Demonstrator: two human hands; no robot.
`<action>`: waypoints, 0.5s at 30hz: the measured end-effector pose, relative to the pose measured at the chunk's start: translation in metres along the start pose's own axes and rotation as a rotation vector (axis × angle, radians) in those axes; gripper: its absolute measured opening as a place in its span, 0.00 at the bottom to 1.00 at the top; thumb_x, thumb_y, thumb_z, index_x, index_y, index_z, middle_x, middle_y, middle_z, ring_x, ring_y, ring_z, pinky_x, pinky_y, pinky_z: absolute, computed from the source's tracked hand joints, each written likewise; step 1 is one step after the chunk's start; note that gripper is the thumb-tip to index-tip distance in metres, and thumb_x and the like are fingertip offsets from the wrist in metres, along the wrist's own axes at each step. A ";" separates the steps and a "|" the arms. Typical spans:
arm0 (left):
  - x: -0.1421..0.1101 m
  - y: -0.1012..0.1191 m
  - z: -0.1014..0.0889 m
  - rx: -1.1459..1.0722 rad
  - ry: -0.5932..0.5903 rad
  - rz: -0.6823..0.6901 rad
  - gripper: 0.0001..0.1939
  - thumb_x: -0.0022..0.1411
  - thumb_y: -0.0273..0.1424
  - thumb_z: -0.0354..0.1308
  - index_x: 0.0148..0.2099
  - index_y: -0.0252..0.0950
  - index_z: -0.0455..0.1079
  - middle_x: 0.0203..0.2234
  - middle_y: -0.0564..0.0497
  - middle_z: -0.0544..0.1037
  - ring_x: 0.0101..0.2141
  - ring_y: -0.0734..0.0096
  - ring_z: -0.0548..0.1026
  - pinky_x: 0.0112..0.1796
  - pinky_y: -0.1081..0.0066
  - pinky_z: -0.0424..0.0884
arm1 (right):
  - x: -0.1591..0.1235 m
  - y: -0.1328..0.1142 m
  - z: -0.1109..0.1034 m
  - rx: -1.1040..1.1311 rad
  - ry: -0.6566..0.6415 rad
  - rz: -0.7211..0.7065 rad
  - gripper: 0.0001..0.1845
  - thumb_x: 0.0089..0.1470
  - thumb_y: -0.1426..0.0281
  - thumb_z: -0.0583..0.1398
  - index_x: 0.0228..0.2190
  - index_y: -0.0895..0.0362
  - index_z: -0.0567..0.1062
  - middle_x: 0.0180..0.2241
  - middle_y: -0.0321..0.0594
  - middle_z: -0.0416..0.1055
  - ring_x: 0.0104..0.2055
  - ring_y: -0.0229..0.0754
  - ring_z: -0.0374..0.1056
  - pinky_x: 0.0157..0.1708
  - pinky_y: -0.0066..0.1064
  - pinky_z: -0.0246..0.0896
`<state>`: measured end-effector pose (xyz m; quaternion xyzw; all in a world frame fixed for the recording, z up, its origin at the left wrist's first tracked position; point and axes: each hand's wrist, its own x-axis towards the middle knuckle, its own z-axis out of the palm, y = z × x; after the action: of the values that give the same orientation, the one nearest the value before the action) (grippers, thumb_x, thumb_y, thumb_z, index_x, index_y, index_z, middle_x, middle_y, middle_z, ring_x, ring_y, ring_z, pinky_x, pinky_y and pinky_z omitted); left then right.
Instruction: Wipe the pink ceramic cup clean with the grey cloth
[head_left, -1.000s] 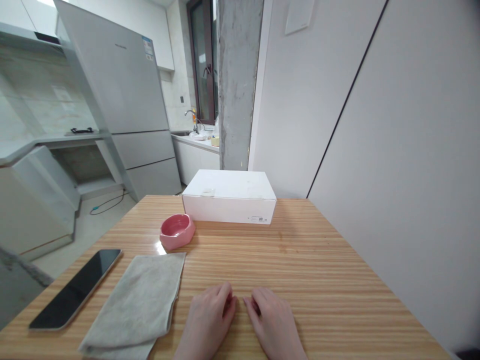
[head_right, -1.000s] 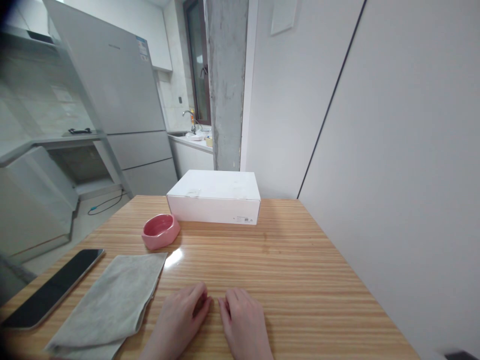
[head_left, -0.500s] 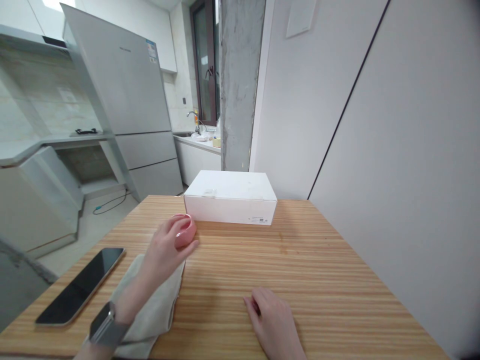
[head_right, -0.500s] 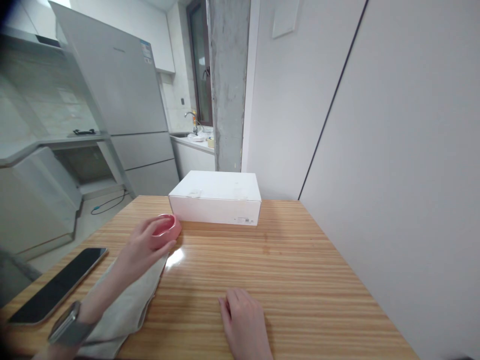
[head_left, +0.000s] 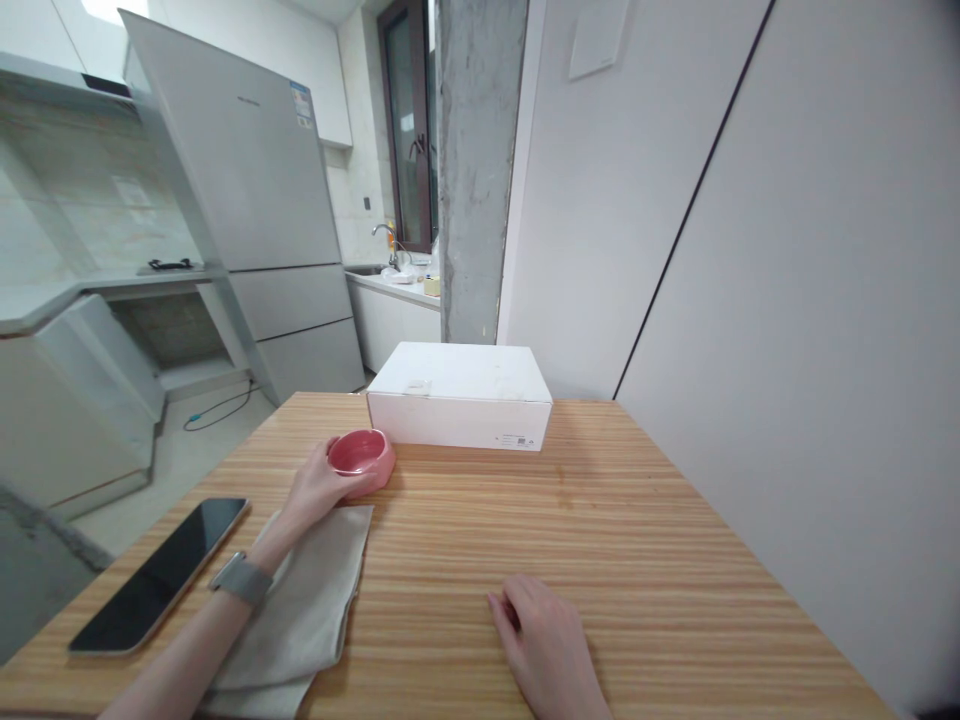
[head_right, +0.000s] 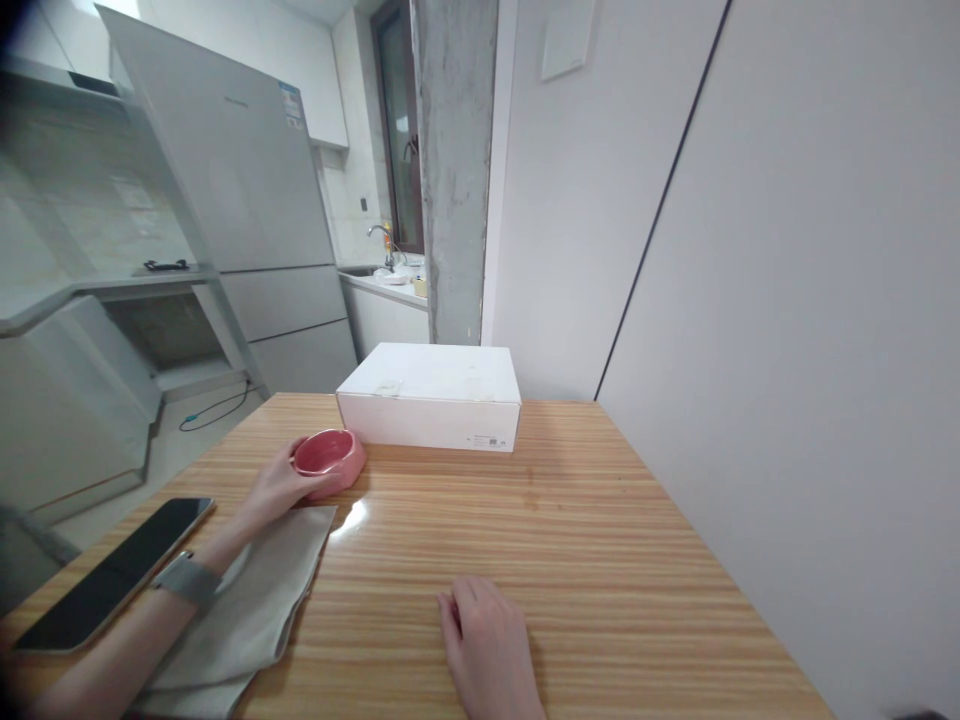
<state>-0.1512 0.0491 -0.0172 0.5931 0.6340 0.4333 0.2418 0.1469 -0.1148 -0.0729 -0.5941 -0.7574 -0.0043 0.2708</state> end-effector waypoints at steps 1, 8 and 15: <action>-0.001 0.004 0.003 0.012 -0.009 0.007 0.39 0.33 0.43 0.70 0.49 0.35 0.66 0.39 0.44 0.78 0.41 0.53 0.76 0.41 0.60 0.72 | 0.000 0.000 0.000 0.001 -0.001 -0.001 0.13 0.59 0.71 0.52 0.23 0.53 0.64 0.22 0.34 0.67 0.25 0.39 0.65 0.26 0.28 0.48; -0.015 0.046 0.054 -0.140 -0.187 0.128 0.38 0.37 0.39 0.70 0.51 0.36 0.65 0.41 0.46 0.78 0.42 0.56 0.76 0.41 0.62 0.72 | 0.000 0.001 0.001 0.008 0.023 -0.007 0.13 0.59 0.71 0.52 0.22 0.53 0.64 0.22 0.34 0.68 0.24 0.39 0.65 0.25 0.28 0.48; -0.035 0.085 0.098 -0.155 -0.259 0.220 0.36 0.36 0.39 0.70 0.50 0.38 0.66 0.43 0.48 0.77 0.43 0.60 0.76 0.42 0.67 0.70 | 0.001 0.001 0.001 -0.003 0.067 -0.027 0.14 0.59 0.71 0.50 0.22 0.53 0.63 0.21 0.34 0.67 0.23 0.39 0.65 0.24 0.28 0.48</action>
<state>-0.0190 0.0342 -0.0032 0.6893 0.4937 0.4247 0.3174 0.1469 -0.1129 -0.0737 -0.5837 -0.7560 -0.0292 0.2949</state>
